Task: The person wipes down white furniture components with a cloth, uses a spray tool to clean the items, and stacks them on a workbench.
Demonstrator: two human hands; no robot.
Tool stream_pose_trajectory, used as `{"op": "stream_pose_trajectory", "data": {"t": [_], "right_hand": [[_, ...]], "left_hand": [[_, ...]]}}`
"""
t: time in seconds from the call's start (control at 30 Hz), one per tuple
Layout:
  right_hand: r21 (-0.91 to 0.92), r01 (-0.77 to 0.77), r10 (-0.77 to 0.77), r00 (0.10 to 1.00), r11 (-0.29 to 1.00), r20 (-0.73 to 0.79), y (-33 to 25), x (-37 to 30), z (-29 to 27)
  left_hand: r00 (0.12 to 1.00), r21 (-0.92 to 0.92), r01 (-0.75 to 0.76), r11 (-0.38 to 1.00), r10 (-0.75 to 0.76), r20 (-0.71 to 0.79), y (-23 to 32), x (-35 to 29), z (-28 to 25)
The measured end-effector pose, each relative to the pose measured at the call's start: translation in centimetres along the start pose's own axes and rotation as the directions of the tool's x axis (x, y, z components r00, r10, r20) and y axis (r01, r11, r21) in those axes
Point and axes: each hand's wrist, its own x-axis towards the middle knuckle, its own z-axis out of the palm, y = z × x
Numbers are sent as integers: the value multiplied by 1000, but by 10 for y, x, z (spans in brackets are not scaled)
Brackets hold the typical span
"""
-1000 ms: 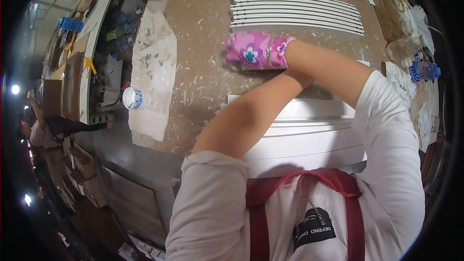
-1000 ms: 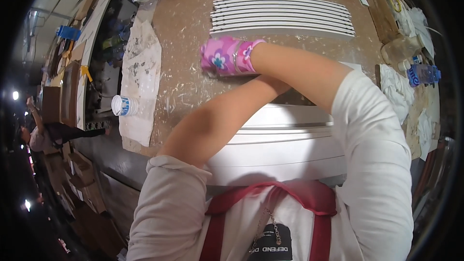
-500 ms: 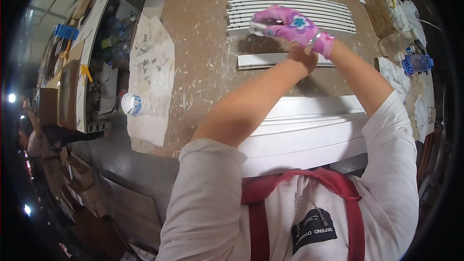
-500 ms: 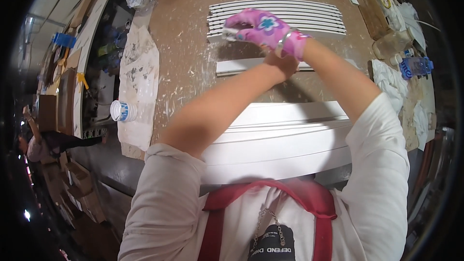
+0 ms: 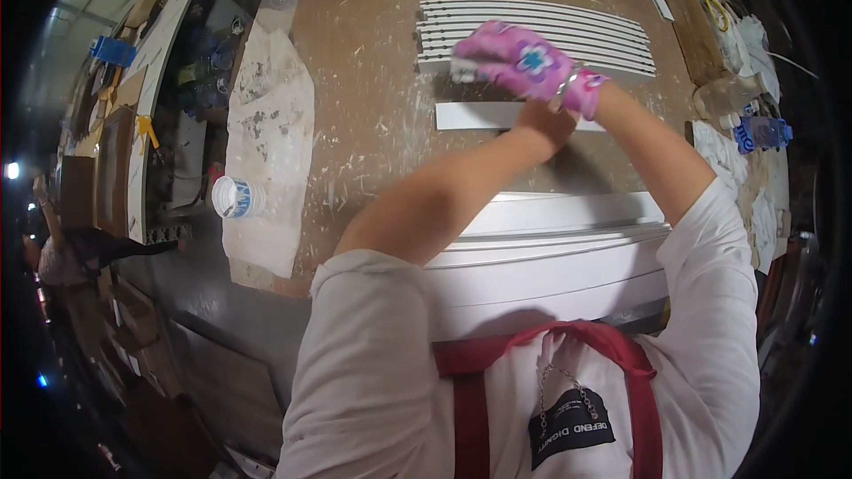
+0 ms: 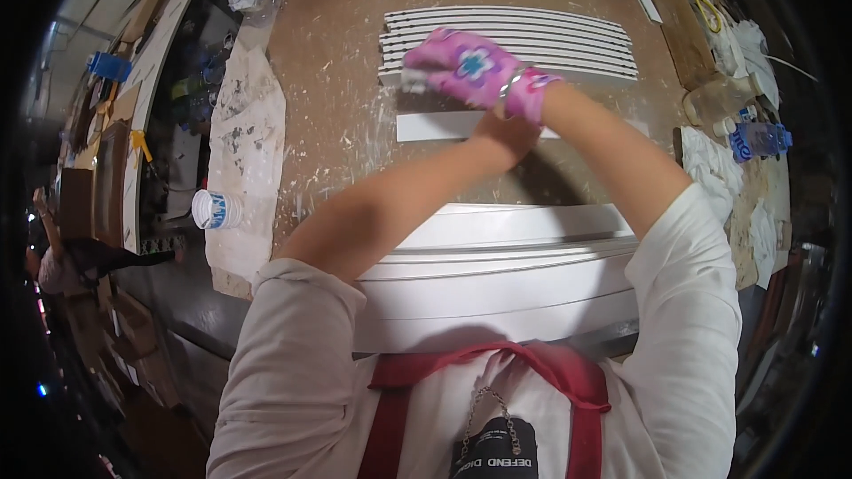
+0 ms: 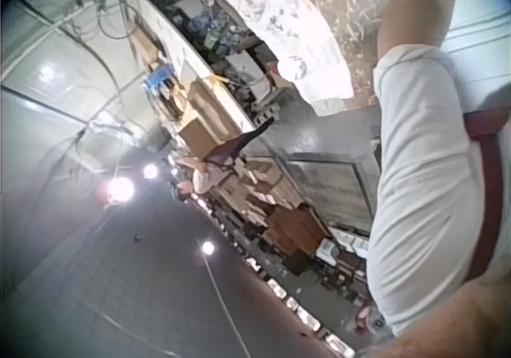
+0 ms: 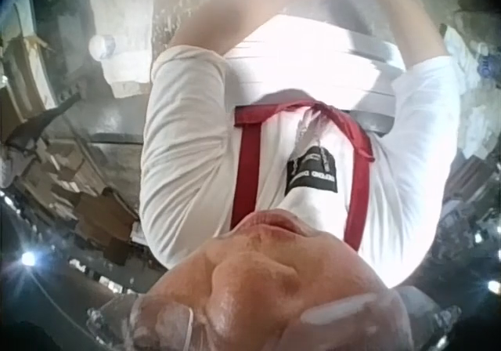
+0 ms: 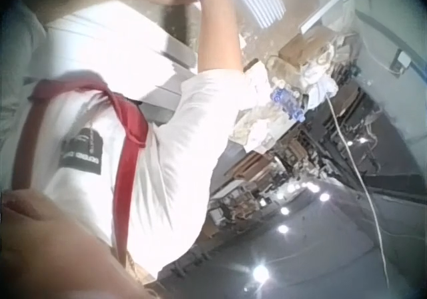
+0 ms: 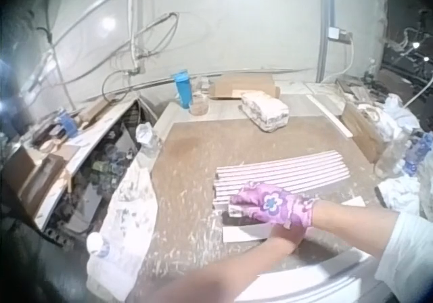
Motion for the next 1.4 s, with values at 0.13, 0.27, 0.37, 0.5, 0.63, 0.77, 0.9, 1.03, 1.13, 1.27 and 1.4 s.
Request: {"op": "stream_pose_trajectory", "data": {"t": [0.13, 0.27, 0.37, 0.5, 0.63, 0.77, 0.9, 1.03, 1.13, 1.27, 1.4], "right_hand": [[-40, -103, 110, 904, 994, 413, -57, 47, 38], [-338, 236, -119, 936, 911, 332, -15, 46, 63], [-485, -164, 355, 873, 859, 334, -30, 63, 41], [-107, -492, 503, 829, 864, 245, -43, 18, -7], [-276, -154, 127, 986, 949, -111, -8, -127, -95], [335, -717, 791, 561, 611, -242, 16, -260, -146], [246, -747, 768, 507, 618, -392, 66, -367, -120], [380, -725, 809, 432, 574, -398, 55, -339, -103], [305, -789, 832, 425, 534, -356, 45, -328, -96], [100, -845, 837, 492, 526, -242, 11, -349, -92], [247, -882, 914, 371, 402, -163, -13, -352, -112]], "left_hand": [[982, -279, -166, 946, 183, 36, -53, -1, 57], [920, 118, -374, 920, 384, -78, -25, 0, 38], [848, 315, -402, 860, 479, -225, -35, 5, 49], [796, 571, -306, 762, 534, -286, -25, 5, 42], [958, 568, -281, 774, 262, 117, 4, -1, 12], [930, 482, -350, 803, 361, 74, -15, 3, 19], [967, 527, -255, 811, 205, 152, 12, 0, 6], [961, 553, -270, 788, 255, 105, 18, 0, 7], [963, 568, -267, 778, 237, 127, 21, -3, 8], [967, 571, -251, 782, 222, 122, 21, -3, 7], [965, 541, -260, 800, 236, 116, 18, -4, 8]]}}
